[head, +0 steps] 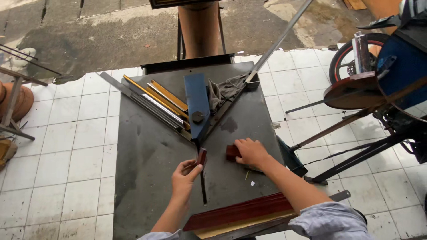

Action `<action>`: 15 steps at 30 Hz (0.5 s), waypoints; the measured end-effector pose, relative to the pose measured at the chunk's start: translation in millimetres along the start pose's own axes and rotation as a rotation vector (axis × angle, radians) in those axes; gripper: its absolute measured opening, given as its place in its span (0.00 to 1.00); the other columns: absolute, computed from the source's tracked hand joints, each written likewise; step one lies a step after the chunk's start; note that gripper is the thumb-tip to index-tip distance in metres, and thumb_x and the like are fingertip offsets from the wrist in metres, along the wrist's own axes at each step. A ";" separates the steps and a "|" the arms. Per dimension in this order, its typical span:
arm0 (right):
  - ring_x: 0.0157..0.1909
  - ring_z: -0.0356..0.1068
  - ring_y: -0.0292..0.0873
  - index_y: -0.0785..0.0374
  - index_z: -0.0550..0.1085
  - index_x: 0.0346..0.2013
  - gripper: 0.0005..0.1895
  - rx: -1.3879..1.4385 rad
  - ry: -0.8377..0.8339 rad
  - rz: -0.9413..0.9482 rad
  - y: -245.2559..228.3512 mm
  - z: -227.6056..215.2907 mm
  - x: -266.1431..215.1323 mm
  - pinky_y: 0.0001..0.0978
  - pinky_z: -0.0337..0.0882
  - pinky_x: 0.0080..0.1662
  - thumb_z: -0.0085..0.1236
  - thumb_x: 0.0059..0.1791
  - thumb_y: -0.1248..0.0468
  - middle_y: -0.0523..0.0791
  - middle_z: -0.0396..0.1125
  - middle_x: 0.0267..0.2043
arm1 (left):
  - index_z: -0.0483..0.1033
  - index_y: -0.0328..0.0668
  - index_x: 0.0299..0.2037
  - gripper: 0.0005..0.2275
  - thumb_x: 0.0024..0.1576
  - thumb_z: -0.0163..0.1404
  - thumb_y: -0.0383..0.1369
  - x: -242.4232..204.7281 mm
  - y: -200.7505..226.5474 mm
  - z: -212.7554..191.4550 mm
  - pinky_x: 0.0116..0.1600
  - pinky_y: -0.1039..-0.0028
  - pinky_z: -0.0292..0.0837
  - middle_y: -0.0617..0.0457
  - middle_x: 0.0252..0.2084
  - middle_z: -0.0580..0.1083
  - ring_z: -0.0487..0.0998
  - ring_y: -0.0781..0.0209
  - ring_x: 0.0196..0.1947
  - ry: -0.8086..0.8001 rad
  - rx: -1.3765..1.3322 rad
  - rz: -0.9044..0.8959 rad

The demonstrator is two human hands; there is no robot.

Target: The person picks up frame molding, uses a miter saw to cut pieces at forty-five degree angles, and then assembles the frame pieces on the floor using small metal fasteners.

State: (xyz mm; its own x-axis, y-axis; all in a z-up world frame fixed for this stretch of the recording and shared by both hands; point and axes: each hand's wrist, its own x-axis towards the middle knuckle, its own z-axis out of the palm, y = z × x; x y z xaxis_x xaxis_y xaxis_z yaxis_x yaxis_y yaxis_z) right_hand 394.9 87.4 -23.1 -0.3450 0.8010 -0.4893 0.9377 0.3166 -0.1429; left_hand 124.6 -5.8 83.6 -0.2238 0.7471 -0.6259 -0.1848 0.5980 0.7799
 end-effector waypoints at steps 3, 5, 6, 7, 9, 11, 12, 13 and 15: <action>0.48 0.68 0.59 0.55 0.61 0.48 0.18 0.092 -0.098 0.030 -11.2 -7.9 -11.9 0.58 0.64 0.50 0.57 0.53 0.53 0.49 0.68 0.47 | 0.78 0.40 0.53 0.19 0.51 0.62 0.32 -2.5 -1.7 56.8 0.61 0.63 0.74 0.46 0.53 0.79 0.79 0.54 0.56 -0.023 -0.043 -0.032; 0.44 0.68 0.56 0.56 0.63 0.50 0.20 0.403 -0.064 0.185 2.4 -7.0 -16.5 0.52 0.65 0.45 0.57 0.52 0.50 0.50 0.68 0.47 | 0.77 0.41 0.54 0.19 0.52 0.61 0.31 6.1 -12.0 91.9 0.62 0.64 0.73 0.47 0.54 0.79 0.79 0.54 0.57 -0.010 -0.059 -0.030; 0.41 0.68 0.54 0.58 0.65 0.52 0.22 0.705 -0.032 0.331 12.0 -6.4 -18.2 0.47 0.66 0.40 0.57 0.51 0.48 0.52 0.67 0.47 | 0.77 0.41 0.56 0.19 0.54 0.60 0.31 11.3 -17.7 112.1 0.64 0.65 0.72 0.48 0.55 0.79 0.79 0.54 0.57 0.010 -0.088 -0.031; 0.41 0.68 0.54 0.58 0.65 0.52 0.22 0.720 -0.023 0.341 28.0 -18.5 -37.8 0.47 0.66 0.40 0.57 0.51 0.48 0.52 0.67 0.47 | 0.77 0.41 0.56 0.19 0.54 0.60 0.31 4.3 -14.4 142.8 0.64 0.65 0.72 0.48 0.55 0.79 0.79 0.54 0.57 -0.001 -0.072 -0.027; 0.36 0.68 0.50 0.64 0.73 0.47 0.16 2.193 0.173 0.502 56.6 -40.6 -76.1 0.46 0.75 0.42 0.56 0.50 0.57 0.50 0.69 0.40 | 0.81 0.44 0.49 0.15 0.52 0.59 0.33 -10.1 -10.8 200.6 0.57 0.69 0.73 0.50 0.49 0.82 0.81 0.61 0.51 -0.118 0.105 0.112; 0.42 0.68 0.52 0.62 0.73 0.50 0.16 2.296 0.297 0.459 82.3 -38.4 -88.9 0.48 0.75 0.44 0.59 0.49 0.61 0.49 0.65 0.44 | 0.78 0.45 0.55 0.16 0.57 0.54 0.38 10.4 -42.3 247.9 0.61 0.65 0.71 0.47 0.54 0.79 0.78 0.54 0.57 -0.210 0.291 0.135; 0.47 0.68 0.54 0.60 0.72 0.52 0.18 2.385 0.419 0.407 96.1 -37.0 -95.0 0.50 0.75 0.46 0.62 0.48 0.64 0.49 0.60 0.48 | 0.76 0.46 0.61 0.19 0.63 0.49 0.44 21.1 -58.9 272.3 0.65 0.61 0.69 0.45 0.59 0.76 0.76 0.48 0.62 -0.296 0.469 0.160; 0.47 0.68 0.54 0.60 0.72 0.52 0.18 2.394 0.424 0.413 126.2 -22.9 -91.3 0.50 0.75 0.46 0.62 0.48 0.64 0.49 0.60 0.48 | 0.76 0.46 0.61 0.19 0.63 0.49 0.44 34.4 -71.9 291.3 0.65 0.61 0.69 0.45 0.59 0.76 0.76 0.48 0.62 -0.301 0.479 0.157; 0.46 0.69 0.56 0.55 0.71 0.55 0.20 2.277 0.492 0.562 184.7 8.8 -82.9 0.53 0.76 0.45 0.64 0.49 0.60 0.50 0.64 0.49 | 0.82 0.62 0.52 0.16 0.61 0.49 0.51 62.5 -100.2 327.4 0.71 0.53 0.54 0.45 0.66 0.65 0.65 0.37 0.67 -0.328 1.003 0.542</action>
State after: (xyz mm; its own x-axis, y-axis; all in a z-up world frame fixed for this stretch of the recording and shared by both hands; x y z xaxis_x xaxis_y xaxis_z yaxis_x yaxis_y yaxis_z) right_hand 597.1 75.0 -16.5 0.1898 0.6978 -0.6907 -0.6529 -0.4357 -0.6196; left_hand 442.4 76.0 -32.2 0.2413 0.9241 -0.2963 0.7238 0.0320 0.6892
